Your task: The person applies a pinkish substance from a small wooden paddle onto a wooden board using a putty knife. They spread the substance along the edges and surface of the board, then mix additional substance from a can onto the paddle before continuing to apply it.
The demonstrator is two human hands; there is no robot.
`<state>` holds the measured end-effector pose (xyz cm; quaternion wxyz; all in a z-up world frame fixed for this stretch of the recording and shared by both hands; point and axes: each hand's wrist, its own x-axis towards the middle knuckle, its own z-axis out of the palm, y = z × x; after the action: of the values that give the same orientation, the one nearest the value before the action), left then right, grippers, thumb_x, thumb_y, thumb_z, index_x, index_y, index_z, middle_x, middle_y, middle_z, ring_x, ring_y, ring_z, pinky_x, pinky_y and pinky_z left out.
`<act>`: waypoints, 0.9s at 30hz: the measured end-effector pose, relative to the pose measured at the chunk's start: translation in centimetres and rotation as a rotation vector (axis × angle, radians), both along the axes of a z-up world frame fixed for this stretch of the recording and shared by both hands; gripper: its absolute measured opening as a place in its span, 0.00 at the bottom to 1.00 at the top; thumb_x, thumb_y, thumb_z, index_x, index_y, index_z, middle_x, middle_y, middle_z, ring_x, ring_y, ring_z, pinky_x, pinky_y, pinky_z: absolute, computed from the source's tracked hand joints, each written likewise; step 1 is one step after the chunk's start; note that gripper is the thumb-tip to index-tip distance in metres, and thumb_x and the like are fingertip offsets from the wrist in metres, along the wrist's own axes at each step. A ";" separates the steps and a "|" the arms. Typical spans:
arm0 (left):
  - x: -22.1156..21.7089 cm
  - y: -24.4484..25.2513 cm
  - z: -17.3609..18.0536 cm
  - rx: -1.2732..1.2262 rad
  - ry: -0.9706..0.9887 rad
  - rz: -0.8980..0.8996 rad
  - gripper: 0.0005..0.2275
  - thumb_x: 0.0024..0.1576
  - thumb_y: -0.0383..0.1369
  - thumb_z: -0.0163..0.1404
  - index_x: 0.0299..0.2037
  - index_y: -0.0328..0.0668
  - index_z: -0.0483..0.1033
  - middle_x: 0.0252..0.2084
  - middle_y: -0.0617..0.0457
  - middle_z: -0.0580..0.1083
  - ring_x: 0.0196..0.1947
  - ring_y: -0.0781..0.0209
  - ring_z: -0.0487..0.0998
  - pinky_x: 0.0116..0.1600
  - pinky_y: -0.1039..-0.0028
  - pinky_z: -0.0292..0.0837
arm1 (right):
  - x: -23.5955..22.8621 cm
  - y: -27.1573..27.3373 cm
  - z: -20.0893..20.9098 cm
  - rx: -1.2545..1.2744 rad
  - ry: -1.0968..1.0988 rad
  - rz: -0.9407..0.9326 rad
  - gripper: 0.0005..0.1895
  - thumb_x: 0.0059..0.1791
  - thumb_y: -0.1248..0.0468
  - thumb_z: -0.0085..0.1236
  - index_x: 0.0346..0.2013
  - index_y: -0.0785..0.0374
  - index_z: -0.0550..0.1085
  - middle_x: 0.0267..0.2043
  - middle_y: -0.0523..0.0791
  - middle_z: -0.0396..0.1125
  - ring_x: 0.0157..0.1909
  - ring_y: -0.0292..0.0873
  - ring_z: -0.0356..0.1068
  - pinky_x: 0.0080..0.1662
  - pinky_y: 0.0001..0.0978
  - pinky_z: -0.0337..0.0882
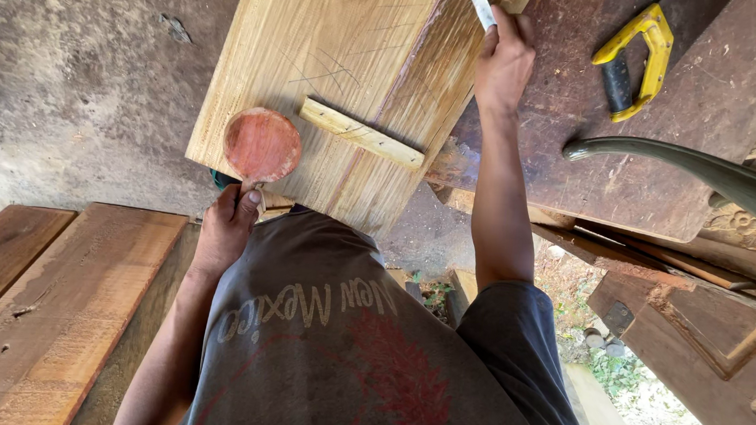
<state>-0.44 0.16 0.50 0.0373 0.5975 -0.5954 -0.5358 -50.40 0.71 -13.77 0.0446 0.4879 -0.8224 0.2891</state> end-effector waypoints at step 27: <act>0.9 -0.3 -0.3 -0.039 0.003 0.009 0.17 0.67 0.43 0.47 0.36 0.34 0.70 0.23 0.52 0.71 0.23 0.64 0.71 0.32 0.69 0.68 | -0.5 -0.6 2.0 0.131 -0.029 0.157 0.16 0.52 0.78 0.57 0.53 0.62 0.81 0.50 0.50 0.74 0.43 0.44 0.79 0.43 0.29 0.79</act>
<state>0.47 -0.17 0.23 0.0525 0.5987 -0.6029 -0.5247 -50.87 0.08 -11.80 -0.0221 0.5484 -0.7994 0.2445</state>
